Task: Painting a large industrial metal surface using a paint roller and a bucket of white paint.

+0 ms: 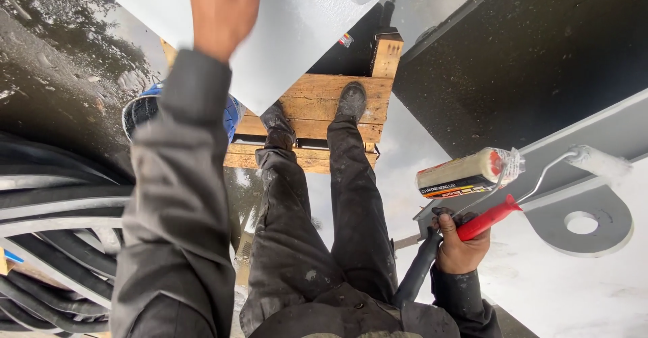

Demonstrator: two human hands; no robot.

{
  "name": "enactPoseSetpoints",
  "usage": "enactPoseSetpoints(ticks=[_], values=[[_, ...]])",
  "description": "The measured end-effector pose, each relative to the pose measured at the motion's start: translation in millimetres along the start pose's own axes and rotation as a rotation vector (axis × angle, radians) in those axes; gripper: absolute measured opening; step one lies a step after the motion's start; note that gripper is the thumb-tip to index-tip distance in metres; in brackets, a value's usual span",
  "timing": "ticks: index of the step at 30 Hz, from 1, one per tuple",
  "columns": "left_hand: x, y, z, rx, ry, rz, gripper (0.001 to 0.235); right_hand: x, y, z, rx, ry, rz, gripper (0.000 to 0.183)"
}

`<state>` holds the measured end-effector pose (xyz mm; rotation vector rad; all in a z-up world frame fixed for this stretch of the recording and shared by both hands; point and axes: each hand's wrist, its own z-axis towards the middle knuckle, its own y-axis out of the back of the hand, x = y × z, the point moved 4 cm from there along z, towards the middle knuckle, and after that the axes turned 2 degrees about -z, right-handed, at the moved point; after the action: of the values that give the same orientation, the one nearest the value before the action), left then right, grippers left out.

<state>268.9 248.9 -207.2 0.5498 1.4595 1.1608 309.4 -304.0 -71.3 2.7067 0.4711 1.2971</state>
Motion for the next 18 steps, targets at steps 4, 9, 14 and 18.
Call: enactPoseSetpoints(ticks=[4,9,14,18], values=[[-131,27,-40,-0.032,0.466,-0.534,0.028,-7,4,6,-0.023,0.019,-0.018,0.037],[-230,-61,-103,0.459,0.518,-0.676,0.085,1,-9,9,-0.041,0.038,-0.040,0.037],[-267,-75,-118,0.592,0.773,-0.820,0.047,18,-26,16,-0.051,-0.031,-0.126,0.035],[-310,-34,-129,0.644,0.774,-1.263,0.067,31,-60,29,0.013,-0.001,-0.028,0.041]])
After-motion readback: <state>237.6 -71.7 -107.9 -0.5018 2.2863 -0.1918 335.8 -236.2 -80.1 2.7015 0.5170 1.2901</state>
